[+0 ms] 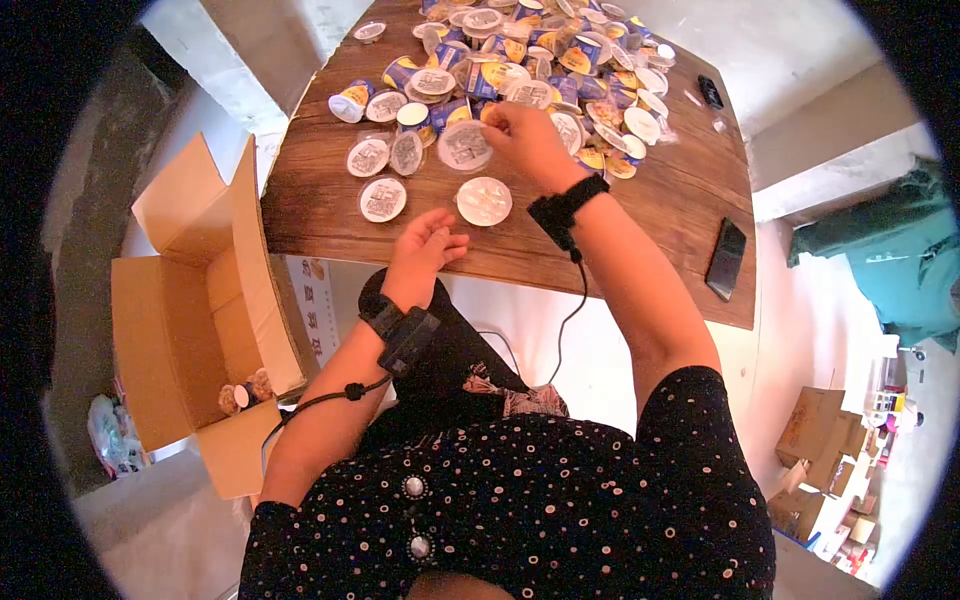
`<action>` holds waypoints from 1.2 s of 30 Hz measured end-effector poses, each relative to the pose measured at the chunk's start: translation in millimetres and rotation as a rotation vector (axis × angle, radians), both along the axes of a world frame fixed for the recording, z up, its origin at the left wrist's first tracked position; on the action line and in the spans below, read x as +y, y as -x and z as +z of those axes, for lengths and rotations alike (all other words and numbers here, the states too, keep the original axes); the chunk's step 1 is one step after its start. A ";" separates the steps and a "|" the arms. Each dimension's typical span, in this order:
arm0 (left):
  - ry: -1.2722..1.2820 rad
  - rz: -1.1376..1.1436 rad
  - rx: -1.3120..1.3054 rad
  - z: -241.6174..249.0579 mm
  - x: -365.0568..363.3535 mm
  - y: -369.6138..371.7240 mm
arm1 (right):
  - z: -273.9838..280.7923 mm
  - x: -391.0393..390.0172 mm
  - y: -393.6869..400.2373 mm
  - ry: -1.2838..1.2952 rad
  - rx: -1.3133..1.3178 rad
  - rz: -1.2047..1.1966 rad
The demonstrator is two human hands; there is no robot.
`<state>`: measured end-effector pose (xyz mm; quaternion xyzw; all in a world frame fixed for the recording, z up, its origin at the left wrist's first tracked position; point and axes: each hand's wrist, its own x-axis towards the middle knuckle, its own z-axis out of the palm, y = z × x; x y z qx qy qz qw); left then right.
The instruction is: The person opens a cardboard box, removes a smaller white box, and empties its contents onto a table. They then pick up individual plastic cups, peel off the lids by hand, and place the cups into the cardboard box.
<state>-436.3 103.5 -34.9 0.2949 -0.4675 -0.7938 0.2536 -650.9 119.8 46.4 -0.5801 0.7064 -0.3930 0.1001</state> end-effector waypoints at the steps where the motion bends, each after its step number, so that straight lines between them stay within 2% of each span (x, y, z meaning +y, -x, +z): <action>1: -0.002 -0.002 0.002 0.5 0.5 0.3 | -3.2 9.1 4.3 0.024 0.050 -0.057; 3: 0.006 -0.007 0.004 0.9 1.0 0.4 | -10.1 22.1 8.8 0.013 0.047 -0.171; 8: 0.032 -0.012 -0.006 0.5 1.9 2.0 | -33.7 32.7 13.7 -0.048 0.118 -0.215; 10: 0.037 -0.005 -0.005 1.7 0.6 1.0 | -32.6 33.3 3.5 0.083 0.269 -0.183; 14: 0.023 0.021 0.005 4.6 1.1 1.0 | -15.1 46.9 -18.8 0.145 0.286 -0.162; 16: 0.024 0.034 0.014 5.8 -0.2 2.2 | -14.1 59.9 -29.5 0.300 0.461 -0.040; 17: -0.013 0.041 0.000 6.8 -2.8 4.5 | -18.9 63.8 -32.7 0.281 0.486 -0.044; 22: -0.076 0.058 -0.036 5.3 -9.8 11.9 | -33.8 74.7 -34.8 0.297 0.431 -0.134; 27: 0.195 -0.009 -0.107 6.3 -12.7 19.7 | -41.0 75.8 -32.8 0.344 0.360 -0.199; 36: 0.207 0.007 -0.186 8.2 -13.9 40.7 | -50.4 76.8 -32.3 0.317 0.329 -0.132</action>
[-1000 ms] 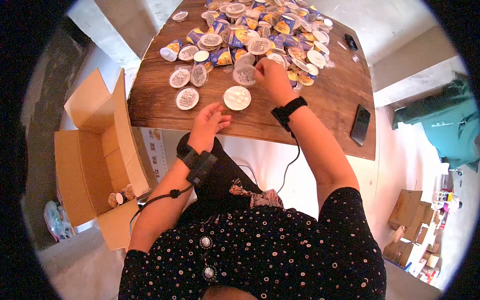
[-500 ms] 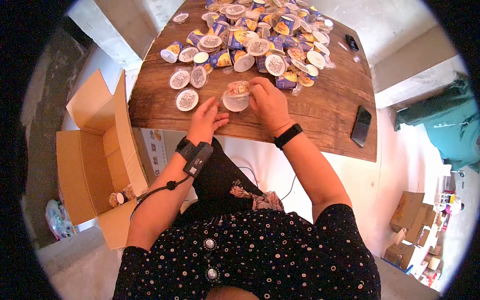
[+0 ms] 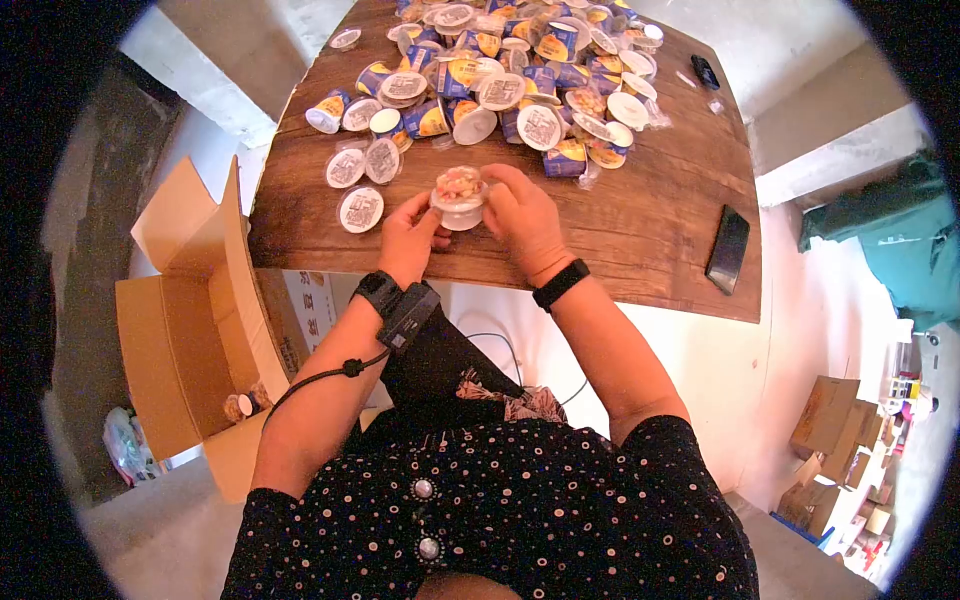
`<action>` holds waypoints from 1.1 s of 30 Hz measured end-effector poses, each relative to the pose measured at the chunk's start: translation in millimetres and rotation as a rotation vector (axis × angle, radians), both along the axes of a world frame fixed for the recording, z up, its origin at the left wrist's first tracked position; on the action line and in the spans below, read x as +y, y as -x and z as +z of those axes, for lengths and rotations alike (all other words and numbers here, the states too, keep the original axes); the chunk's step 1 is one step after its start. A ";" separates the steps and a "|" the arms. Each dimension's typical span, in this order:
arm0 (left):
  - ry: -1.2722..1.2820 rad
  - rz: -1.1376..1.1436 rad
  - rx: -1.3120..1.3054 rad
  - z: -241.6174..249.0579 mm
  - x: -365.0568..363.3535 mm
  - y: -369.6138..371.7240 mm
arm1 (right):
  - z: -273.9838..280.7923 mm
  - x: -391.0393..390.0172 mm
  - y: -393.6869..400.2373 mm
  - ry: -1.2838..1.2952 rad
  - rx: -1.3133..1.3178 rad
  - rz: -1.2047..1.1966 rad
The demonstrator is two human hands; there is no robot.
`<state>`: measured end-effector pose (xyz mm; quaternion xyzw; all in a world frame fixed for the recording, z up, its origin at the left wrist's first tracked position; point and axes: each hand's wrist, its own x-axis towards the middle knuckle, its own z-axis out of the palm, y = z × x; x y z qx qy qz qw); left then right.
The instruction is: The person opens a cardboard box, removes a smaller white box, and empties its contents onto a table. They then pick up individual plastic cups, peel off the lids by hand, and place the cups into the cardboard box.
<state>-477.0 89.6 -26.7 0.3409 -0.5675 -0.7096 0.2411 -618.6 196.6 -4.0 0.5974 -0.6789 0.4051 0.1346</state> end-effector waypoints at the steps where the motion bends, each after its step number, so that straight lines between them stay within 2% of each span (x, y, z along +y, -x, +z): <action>1: -0.001 -0.003 -0.002 -0.4 0.0 1.5 | 0.1 0.2 0.1 0.015 0.024 0.034; 4: -0.039 0.006 -0.004 -2.3 0.9 3.2 | 2.8 3.0 -2.8 0.020 0.036 0.070; 6: -0.181 0.000 0.117 -3.9 2.0 2.3 | 4.1 3.7 -4.8 0.012 0.022 0.071; 9: -0.257 0.002 0.149 -2.3 0.3 -1.7 | 5.1 3.8 -5.5 0.003 -0.009 0.099; 15: -0.111 -0.034 0.108 1.9 3.5 -0.3 | -2.5 9.8 -3.4 -0.093 -0.069 0.037; 18: -0.099 -0.032 0.107 0.2 3.7 2.5 | -10.0 13.2 -0.7 -0.140 -0.179 0.027; 20: -0.100 -0.031 0.100 -0.6 2.9 3.7 | -21.1 10.0 0.5 -0.109 -0.676 0.061; 21: -0.102 -0.026 0.093 1.1 2.5 4.4 | -16.8 7.9 -1.0 -0.106 -0.676 0.061; 23: -0.111 -0.004 0.085 3.9 3.0 5.7 | -8.1 4.1 -4.8 -0.139 -0.878 0.019; 24: -0.122 0.017 0.078 4.2 3.6 6.5 | -11.7 1.3 -4.5 -0.137 -0.881 0.016; 26: -0.114 0.010 0.077 -0.7 0.5 8.3 | -23.3 -7.6 1.4 -0.037 -0.689 0.077; 29: -0.106 0.011 0.067 -2.0 -1.6 9.9 | -30.4 -12.9 6.5 -0.085 -0.611 0.101; 33: -0.035 0.048 0.086 0.7 3.3 11.9 | -38.2 -15.9 5.4 -0.104 -0.749 0.104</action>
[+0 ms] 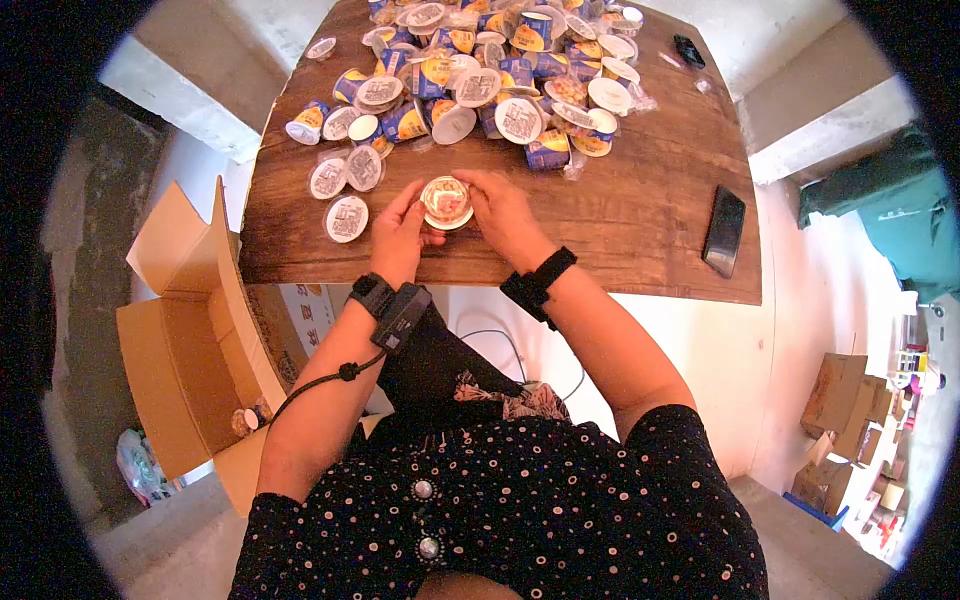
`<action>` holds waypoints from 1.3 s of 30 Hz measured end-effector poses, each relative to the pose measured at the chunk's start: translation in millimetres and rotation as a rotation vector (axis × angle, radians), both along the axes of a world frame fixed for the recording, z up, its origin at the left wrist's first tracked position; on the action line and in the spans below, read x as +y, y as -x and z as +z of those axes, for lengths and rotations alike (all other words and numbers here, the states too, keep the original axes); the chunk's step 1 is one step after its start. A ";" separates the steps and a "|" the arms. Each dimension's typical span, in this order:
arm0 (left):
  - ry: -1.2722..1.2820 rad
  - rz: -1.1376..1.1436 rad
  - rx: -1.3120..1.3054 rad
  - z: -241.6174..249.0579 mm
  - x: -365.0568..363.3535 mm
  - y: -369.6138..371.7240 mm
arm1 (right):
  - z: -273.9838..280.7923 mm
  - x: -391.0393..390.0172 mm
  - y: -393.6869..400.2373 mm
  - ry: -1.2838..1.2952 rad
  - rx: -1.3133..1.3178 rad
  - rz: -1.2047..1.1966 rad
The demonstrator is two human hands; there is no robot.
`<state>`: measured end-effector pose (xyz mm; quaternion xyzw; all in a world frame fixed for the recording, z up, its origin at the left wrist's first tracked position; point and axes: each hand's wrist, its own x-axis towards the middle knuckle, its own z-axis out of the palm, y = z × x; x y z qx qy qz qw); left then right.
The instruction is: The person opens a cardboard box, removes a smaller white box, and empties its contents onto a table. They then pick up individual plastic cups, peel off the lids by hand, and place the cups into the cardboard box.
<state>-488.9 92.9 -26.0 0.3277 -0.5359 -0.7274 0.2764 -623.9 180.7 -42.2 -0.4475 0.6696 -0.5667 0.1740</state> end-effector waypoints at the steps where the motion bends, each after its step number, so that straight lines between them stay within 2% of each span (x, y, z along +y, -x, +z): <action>1: -0.003 -0.001 -0.002 0.4 0.0 0.1 | 4.8 0.7 -1.4 -0.029 0.021 -0.016; 3: 0.060 -0.070 -0.038 0.4 -0.8 0.8 | 9.9 0.1 -2.7 -0.061 0.041 -0.034; 7: 0.022 -0.101 -0.041 -1.4 -1.8 4.3 | 13.1 -2.9 -1.3 -0.064 0.114 -0.024; 15: -0.079 -0.075 -0.065 4.0 -0.8 4.0 | 24.6 -3.6 -2.8 -0.177 0.357 0.020; 17: -0.095 -0.104 -0.076 1.9 -0.5 1.4 | 16.1 -2.7 -9.7 -0.076 0.280 -0.045; 21: -0.127 -0.143 -0.067 -1.2 0.6 -0.8 | 4.4 -3.9 -15.7 0.079 0.305 -0.090; 23: -0.182 -0.116 -0.044 -4.2 1.6 -0.3 | 8.7 -1.7 -21.9 0.032 0.085 -0.104; 24: -0.254 -0.094 -0.028 -1.5 4.2 -1.8 | 4.3 -1.2 -22.3 0.036 0.085 -0.103; 27: -0.239 -0.159 -0.053 10.0 6.3 -16.2 | 1.6 4.5 -24.0 -0.059 -0.008 -0.129; 29: -0.243 -0.198 -0.050 17.3 6.2 -31.3 | 22.8 14.3 -35.6 -0.121 -0.577 -0.029; 31: -0.253 -0.232 -0.050 32.0 8.5 -45.3 | 36.3 15.6 -43.1 -0.115 -0.629 0.036; 33: -0.158 -0.226 -0.292 52.2 9.6 -57.8 | 50.8 16.8 -52.4 -0.114 -0.674 0.103; 35: -0.156 -0.190 -0.284 66.9 16.3 -74.2 | 66.9 16.8 -65.3 -0.126 -0.674 0.190; 37: -0.414 -0.280 0.121 73.1 16.5 -91.6 | 81.2 15.4 -77.1 -0.129 -0.666 0.239; 39: -0.394 -0.302 0.209 82.9 15.7 -108.9 | 98.4 14.1 -90.1 -0.129 -0.658 0.290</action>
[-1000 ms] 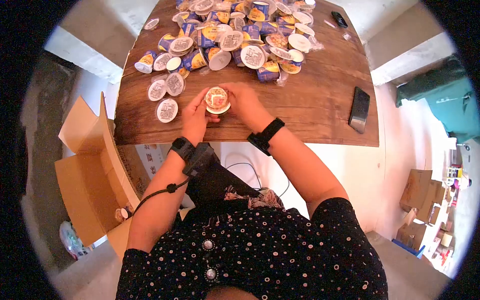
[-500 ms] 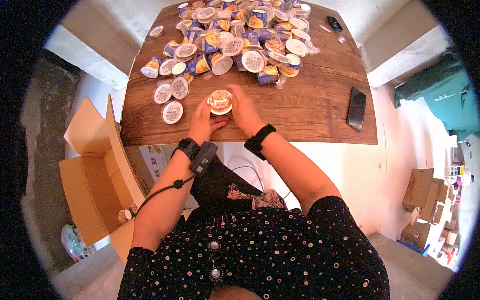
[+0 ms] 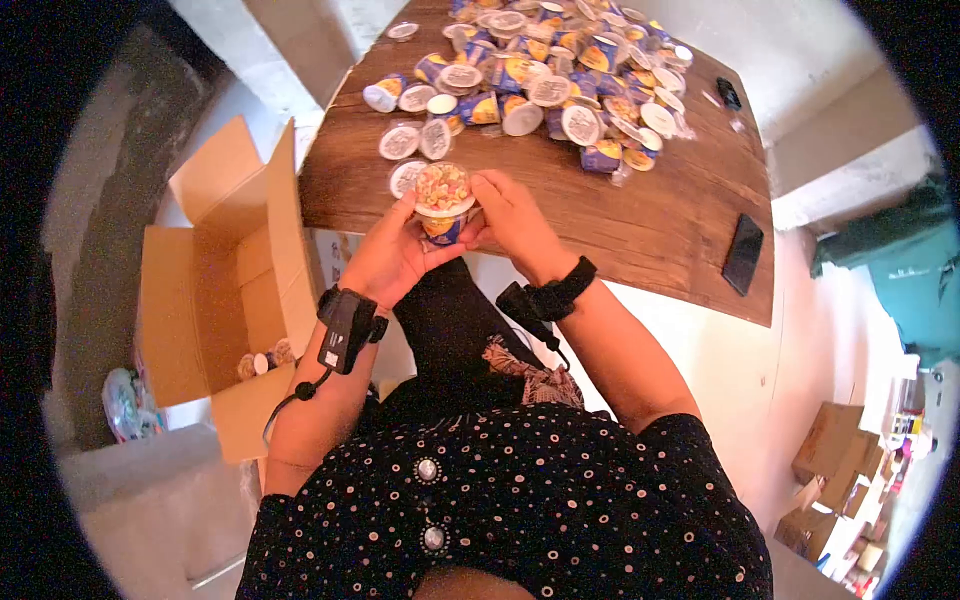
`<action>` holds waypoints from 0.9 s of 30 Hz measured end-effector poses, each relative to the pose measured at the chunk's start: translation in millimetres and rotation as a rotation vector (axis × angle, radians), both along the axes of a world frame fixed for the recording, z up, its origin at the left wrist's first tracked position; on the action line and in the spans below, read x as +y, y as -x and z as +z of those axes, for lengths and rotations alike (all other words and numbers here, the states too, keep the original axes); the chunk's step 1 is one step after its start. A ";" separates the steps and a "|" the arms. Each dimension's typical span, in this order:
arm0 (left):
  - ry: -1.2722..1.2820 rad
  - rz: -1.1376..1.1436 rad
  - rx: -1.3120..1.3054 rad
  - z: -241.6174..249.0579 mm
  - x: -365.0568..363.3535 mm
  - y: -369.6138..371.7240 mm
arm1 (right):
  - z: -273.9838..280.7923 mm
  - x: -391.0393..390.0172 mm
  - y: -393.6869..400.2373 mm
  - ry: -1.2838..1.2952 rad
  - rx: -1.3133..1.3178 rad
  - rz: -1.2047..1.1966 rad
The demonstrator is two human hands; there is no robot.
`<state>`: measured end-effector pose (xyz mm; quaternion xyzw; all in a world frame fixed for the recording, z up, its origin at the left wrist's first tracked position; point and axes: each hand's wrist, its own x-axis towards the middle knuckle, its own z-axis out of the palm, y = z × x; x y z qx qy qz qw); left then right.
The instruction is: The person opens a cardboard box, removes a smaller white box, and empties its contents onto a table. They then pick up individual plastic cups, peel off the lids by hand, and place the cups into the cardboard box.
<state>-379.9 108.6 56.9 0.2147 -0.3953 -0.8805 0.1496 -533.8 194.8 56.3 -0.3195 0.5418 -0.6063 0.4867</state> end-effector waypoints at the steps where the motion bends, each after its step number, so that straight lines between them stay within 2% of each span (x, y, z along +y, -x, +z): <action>1: -0.030 0.069 0.036 4.0 1.6 -6.7 | 10.4 -0.4 -7.1 -0.020 -0.018 0.021; 3: -0.094 0.141 0.141 7.7 3.7 -20.9 | 24.0 -0.6 -20.3 -0.045 -0.034 0.077; 8: -0.049 0.283 0.128 24.6 18.7 -47.4 | 34.0 -1.9 -46.2 -0.017 0.010 0.225; 10: 0.163 0.339 0.018 37.6 26.3 -60.2 | 30.3 -8.7 -61.9 0.072 0.086 0.136; 12: 0.176 0.446 0.034 38.0 30.3 -74.9 | 46.4 -8.5 -74.6 0.034 0.082 0.192; 14: 0.149 0.452 0.054 53.1 33.0 -99.4 | 56.5 -8.9 -82.3 -0.013 0.076 0.298; 16: 0.333 0.545 0.019 53.0 29.6 -112.3 | 71.6 -16.8 -90.4 -0.002 0.039 0.380; 18: 0.368 0.596 -0.004 51.8 25.5 -133.0 | 85.9 -23.8 -106.2 0.070 0.023 0.458; 19: 0.476 0.696 -0.018 51.7 24.9 -141.4 | 96.5 -28.1 -116.8 0.085 0.138 0.531; 20: 0.586 0.797 -0.035 51.2 23.9 -149.8 | 104.4 -34.6 -128.3 0.079 0.140 0.544; 22: 0.562 0.881 -0.010 49.7 19.1 -168.1 | 116.4 -54.2 -153.2 0.119 0.236 0.653; 24: 0.777 1.064 -0.031 51.0 13.2 -187.2 | 126.1 -78.4 -178.1 0.151 0.240 0.678; 27: 0.780 1.174 -0.016 57.9 6.5 -219.1 | 138.2 -110.4 -215.9 0.121 0.196 0.850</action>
